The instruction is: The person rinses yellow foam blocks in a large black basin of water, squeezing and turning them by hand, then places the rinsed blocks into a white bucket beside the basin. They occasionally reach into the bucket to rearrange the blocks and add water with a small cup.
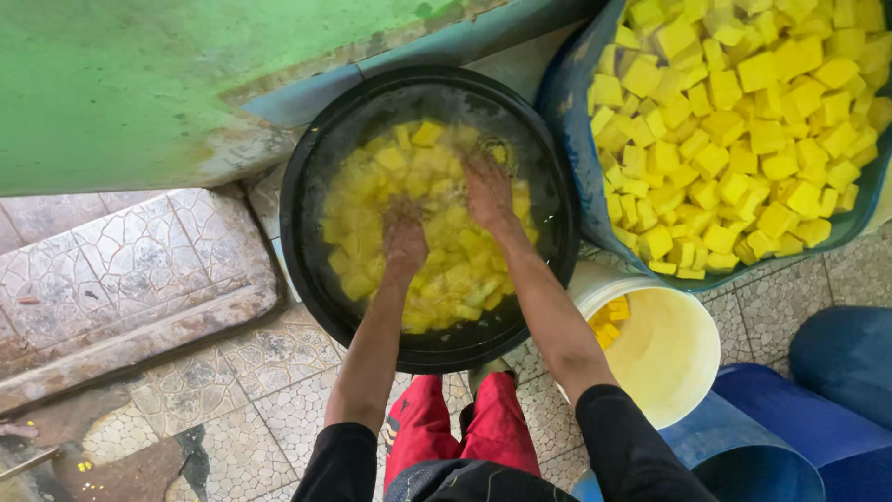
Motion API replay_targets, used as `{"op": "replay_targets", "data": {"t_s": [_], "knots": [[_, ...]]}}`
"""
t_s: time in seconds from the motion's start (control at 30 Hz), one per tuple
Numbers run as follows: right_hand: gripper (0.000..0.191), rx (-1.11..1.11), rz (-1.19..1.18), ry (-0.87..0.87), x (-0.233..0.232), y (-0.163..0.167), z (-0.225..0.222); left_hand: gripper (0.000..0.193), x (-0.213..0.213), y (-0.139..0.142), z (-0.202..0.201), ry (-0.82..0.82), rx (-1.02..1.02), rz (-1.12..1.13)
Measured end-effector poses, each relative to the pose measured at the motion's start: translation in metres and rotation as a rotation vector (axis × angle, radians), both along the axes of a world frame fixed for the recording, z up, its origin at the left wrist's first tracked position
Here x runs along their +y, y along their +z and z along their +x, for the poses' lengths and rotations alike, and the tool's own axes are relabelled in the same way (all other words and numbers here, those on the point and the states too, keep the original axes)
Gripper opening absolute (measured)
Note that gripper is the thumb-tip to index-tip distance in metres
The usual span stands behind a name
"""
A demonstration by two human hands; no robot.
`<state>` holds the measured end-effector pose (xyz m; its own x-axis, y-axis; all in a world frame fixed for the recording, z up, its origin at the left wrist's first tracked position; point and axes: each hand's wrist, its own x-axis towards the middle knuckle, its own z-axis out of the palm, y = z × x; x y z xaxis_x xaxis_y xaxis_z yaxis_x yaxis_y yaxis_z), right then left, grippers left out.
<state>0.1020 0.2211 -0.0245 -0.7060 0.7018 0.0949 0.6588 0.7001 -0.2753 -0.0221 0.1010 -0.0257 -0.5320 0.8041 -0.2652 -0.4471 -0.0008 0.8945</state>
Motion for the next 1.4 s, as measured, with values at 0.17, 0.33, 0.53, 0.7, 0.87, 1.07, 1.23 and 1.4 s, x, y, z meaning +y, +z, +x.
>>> {"op": "replay_targets", "data": {"t_s": [0.17,0.33,0.53,0.7,0.87,1.07,1.23,1.4], "knots": [[0.038,-0.343,-0.256,-0.167,0.004,-0.007,-0.035,0.05,-0.017,-0.014,-0.022,0.025,-1.083,0.5],[0.061,0.028,-0.235,-0.292,-0.015,0.005,-0.042,0.05,-0.027,-0.015,-0.035,0.158,-1.248,0.427],[0.043,0.341,-0.572,-0.272,-0.044,0.026,-0.047,0.047,-0.033,-0.027,-0.048,0.023,-1.361,0.51],[0.038,0.594,-0.729,-0.307,-0.064,0.031,-0.049,0.043,-0.047,-0.036,-0.052,0.092,-1.328,0.408],[0.033,0.659,-0.921,-0.401,-0.08,0.023,-0.043,0.04,-0.066,-0.048,-0.051,0.194,-1.218,0.222],[0.028,0.611,-0.962,-0.436,-0.098,0.009,-0.029,0.036,-0.077,-0.048,-0.059,0.256,-1.084,-0.026],[0.029,0.66,-0.983,-0.453,-0.113,0.004,-0.02,0.034,-0.079,-0.031,-0.057,0.284,-1.032,-0.049],[0.029,0.649,-0.946,-0.405,-0.124,0.005,-0.015,0.033,-0.074,-0.032,-0.046,0.297,-0.976,0.058]]}}
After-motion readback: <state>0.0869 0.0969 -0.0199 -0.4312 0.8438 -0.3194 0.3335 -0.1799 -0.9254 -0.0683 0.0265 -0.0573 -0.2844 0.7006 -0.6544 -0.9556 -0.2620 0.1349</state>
